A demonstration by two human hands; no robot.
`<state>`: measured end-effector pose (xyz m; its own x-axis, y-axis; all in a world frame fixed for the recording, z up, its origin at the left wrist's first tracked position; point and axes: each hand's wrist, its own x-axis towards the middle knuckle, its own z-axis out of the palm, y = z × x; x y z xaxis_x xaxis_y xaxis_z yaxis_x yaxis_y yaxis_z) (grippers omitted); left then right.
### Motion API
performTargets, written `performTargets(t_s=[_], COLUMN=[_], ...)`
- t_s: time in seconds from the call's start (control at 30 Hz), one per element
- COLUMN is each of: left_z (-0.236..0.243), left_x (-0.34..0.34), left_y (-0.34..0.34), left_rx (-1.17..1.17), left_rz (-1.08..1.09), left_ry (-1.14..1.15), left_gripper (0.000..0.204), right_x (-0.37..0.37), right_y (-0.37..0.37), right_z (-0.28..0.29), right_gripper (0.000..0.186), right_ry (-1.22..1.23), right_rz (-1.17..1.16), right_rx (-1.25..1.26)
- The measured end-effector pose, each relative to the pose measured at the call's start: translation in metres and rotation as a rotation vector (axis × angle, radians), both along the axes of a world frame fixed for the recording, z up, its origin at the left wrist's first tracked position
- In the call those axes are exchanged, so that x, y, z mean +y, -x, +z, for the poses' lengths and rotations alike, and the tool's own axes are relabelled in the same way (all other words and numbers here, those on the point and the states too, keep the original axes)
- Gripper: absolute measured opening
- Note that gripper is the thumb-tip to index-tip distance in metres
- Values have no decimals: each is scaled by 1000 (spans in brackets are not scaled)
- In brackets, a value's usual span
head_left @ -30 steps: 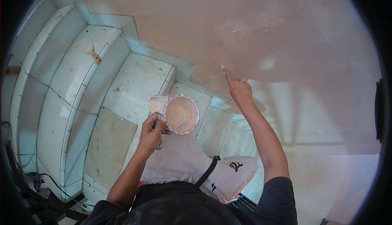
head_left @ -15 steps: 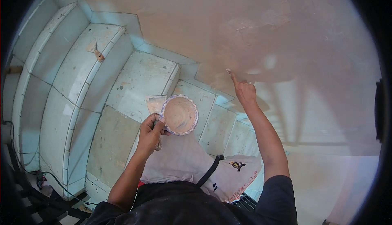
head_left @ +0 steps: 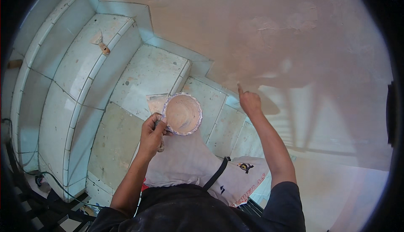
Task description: The person applies wall filler to cracks and holes on a wall using their fingers and a small container.
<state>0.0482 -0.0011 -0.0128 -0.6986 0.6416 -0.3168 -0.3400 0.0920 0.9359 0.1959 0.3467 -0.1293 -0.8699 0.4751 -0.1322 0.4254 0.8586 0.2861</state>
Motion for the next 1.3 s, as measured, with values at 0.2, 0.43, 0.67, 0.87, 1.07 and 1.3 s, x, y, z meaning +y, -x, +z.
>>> performTargets(t_s=[0.2, 0.43, 0.67, 0.87, 1.07, 1.3], left_z=[3, 10, 18, 69, 166, 240], left_x=[-4, 3, -10, 9, 30, 55], left_y=[-1, -16, -13, -40, -46, -67], left_rx=[23, 105, 180, 75, -4, -25], left_rz=[-2, 92, 246, 236, 180, 185], left_ry=[23, 89, 116, 169, 186, 46], left_gripper=[13, 12, 13, 13, 18, 21], right_x=[-25, -8, -15, -29, -67, -96], right_y=[3, 29, 11, -65, -73, -62], right_z=[-31, -80, -92, 29, 232, 389], right_gripper=[69, 73, 66, 62, 57, 58], right_ry=[238, 151, 74, 655, 1022, 1167], right_rz=[53, -177, -115, -252, -434, -78], right_rx=[-123, -193, -303, 189, 722, 204])
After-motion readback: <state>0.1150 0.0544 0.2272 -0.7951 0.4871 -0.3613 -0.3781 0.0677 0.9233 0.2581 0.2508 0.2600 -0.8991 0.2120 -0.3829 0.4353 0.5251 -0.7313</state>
